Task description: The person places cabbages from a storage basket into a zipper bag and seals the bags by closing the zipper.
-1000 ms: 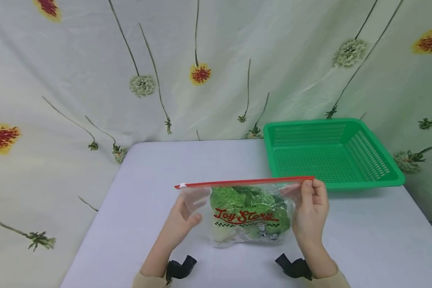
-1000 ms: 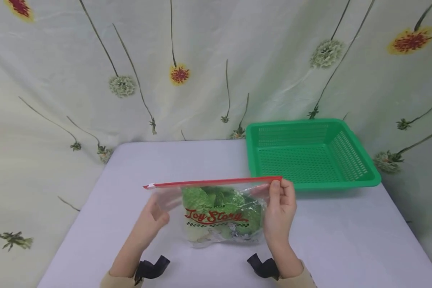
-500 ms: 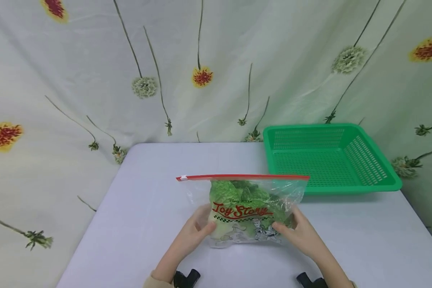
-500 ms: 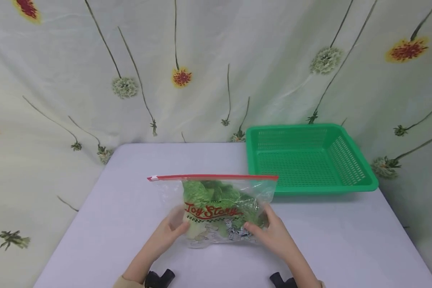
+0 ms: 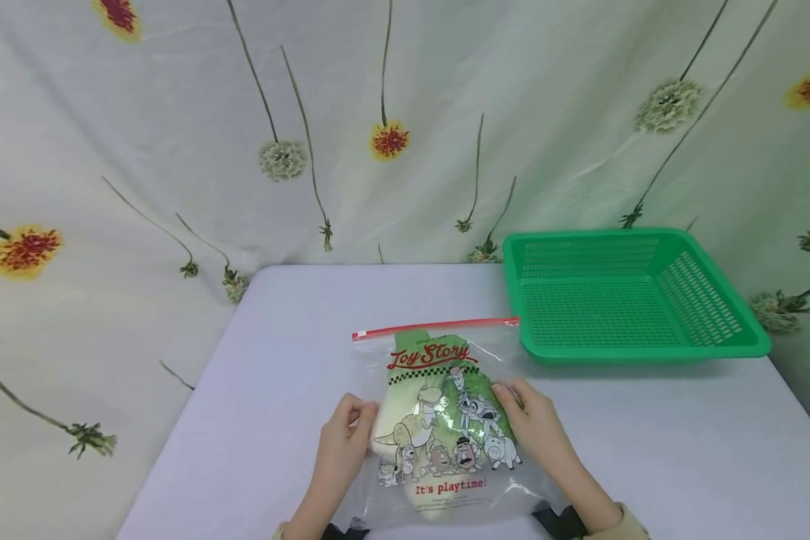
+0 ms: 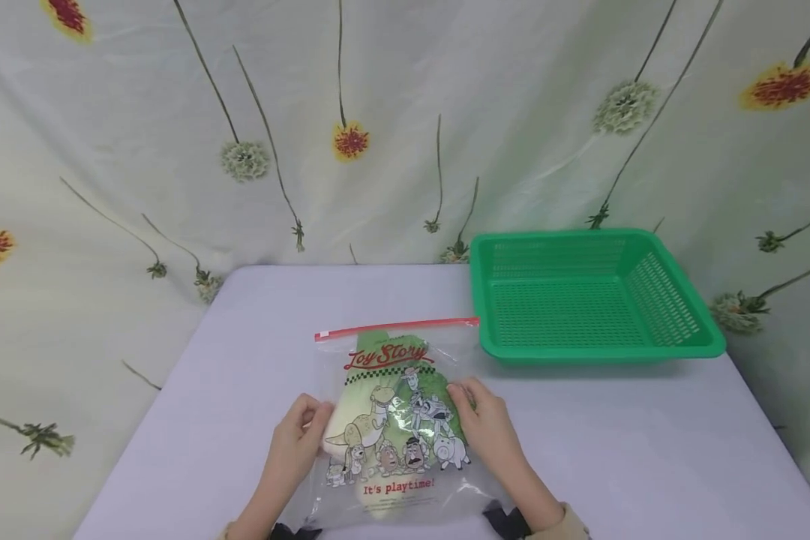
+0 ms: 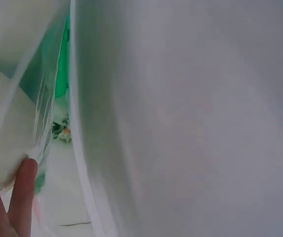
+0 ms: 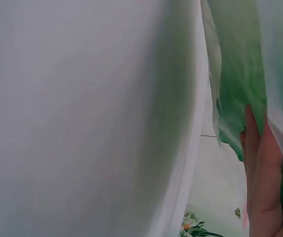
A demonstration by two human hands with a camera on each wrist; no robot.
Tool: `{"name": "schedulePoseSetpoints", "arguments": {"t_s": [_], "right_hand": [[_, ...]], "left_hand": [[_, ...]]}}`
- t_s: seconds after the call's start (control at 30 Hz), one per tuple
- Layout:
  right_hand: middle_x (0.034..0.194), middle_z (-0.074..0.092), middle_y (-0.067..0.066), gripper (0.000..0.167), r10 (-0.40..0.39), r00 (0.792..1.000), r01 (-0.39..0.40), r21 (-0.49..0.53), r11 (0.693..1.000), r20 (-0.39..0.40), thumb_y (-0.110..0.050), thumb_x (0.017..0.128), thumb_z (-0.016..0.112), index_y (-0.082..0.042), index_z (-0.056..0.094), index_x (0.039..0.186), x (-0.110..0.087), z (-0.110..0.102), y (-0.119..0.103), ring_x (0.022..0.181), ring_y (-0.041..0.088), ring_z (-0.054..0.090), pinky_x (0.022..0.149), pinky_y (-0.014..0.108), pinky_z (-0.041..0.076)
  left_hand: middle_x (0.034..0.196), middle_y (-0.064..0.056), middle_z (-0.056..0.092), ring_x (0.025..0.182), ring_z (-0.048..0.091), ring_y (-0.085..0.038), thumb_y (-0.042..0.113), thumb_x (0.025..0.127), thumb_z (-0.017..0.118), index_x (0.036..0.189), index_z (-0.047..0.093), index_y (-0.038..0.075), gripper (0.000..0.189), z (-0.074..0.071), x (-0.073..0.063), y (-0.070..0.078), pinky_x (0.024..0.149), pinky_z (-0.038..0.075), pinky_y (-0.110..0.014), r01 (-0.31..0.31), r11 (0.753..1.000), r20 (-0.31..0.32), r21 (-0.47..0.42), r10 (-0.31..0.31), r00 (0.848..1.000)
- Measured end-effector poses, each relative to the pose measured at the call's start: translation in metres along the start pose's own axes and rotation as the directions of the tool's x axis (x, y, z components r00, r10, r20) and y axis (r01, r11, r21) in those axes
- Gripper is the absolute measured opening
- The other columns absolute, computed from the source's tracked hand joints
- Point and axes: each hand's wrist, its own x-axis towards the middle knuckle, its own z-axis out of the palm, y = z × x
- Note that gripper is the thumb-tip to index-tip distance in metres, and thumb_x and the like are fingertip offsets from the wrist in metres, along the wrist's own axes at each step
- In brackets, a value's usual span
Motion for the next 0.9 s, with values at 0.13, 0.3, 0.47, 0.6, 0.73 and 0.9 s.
{"name": "schedulePoseSetpoints", "arguments": {"t_s": [0.13, 0.3, 0.47, 0.6, 0.73, 0.9], "right_hand": [[0.086, 0.066, 0.008, 0.021, 0.069, 0.996, -0.066, -0.049, 0.997, 0.059, -0.021, 0.102, 0.053, -0.005, 0.065, 0.110, 0.000, 0.001, 0.009, 0.078, 0.020, 0.060, 0.071, 0.037, 0.051], [0.107, 0.070, 0.025, 0.025, 0.107, 0.989, -0.095, -0.114, 0.989, 0.102, -0.017, 0.101, 0.054, 0.002, 0.062, 0.114, -0.003, 0.000, 0.027, 0.098, 0.039, 0.067, 0.083, 0.052, 0.055], [0.097, 0.071, 0.018, 0.022, 0.152, 0.978, -0.133, -0.137, 0.982, 0.142, -0.015, 0.100, 0.054, 0.004, 0.060, 0.109, -0.003, -0.001, 0.034, 0.080, 0.024, 0.065, 0.070, 0.039, 0.055], [0.095, 0.070, 0.016, 0.022, 0.169, 0.972, -0.145, -0.148, 0.978, 0.162, -0.015, 0.100, 0.054, 0.004, 0.060, 0.108, -0.004, -0.001, 0.036, 0.077, 0.020, 0.063, 0.067, 0.036, 0.054], [0.107, 0.069, 0.023, 0.030, 0.188, 0.967, -0.160, -0.167, 0.973, 0.172, -0.020, 0.101, 0.052, 0.005, 0.059, 0.117, -0.008, -0.009, 0.037, 0.093, 0.032, 0.067, 0.077, 0.046, 0.056], [0.096, 0.070, 0.015, 0.036, 0.229, 0.948, -0.195, -0.166, 0.967, 0.221, -0.025, 0.100, 0.054, 0.003, 0.058, 0.122, -0.016, -0.031, 0.032, 0.072, 0.022, 0.065, 0.064, 0.036, 0.053]], "left_hand": [[0.083, -0.010, 0.070, 0.053, 0.054, -0.008, 0.023, 0.101, 0.056, 0.095, 0.051, 0.007, 0.018, 0.007, 0.004, -0.010, 0.046, 0.045, -0.019, 0.015, 0.998, 0.007, 0.053, -0.016, 1.000], [0.060, 0.004, 0.042, 0.052, 0.042, -0.009, 0.024, 0.100, 0.057, 0.091, 0.049, 0.008, 0.020, 0.018, 0.013, -0.018, 0.046, 0.036, -0.021, 0.027, 0.995, 0.049, 0.099, -0.032, 0.998], [0.063, 0.003, 0.041, 0.054, 0.042, -0.011, 0.026, 0.100, 0.057, 0.092, 0.049, 0.007, 0.023, 0.021, 0.016, -0.018, 0.048, 0.036, -0.022, 0.039, 0.993, 0.066, 0.110, -0.047, 0.997], [0.067, 0.001, 0.047, 0.058, 0.045, -0.012, 0.031, 0.101, 0.056, 0.095, 0.050, 0.004, 0.028, 0.020, 0.014, -0.022, 0.050, 0.039, -0.023, 0.091, 0.993, 0.093, 0.073, -0.097, 0.991], [0.073, -0.004, 0.055, 0.061, 0.049, -0.014, 0.038, 0.102, 0.051, 0.106, 0.052, 0.000, 0.038, 0.015, 0.013, -0.025, 0.054, 0.043, -0.025, 0.135, 0.990, 0.161, 0.025, -0.138, 0.977], [0.105, -0.020, 0.070, 0.083, 0.067, -0.023, 0.035, 0.103, 0.051, 0.127, 0.048, -0.004, 0.046, -0.006, 0.008, -0.020, 0.068, 0.056, -0.032, 0.108, 0.994, 0.217, 0.000, -0.105, 0.971]]}}
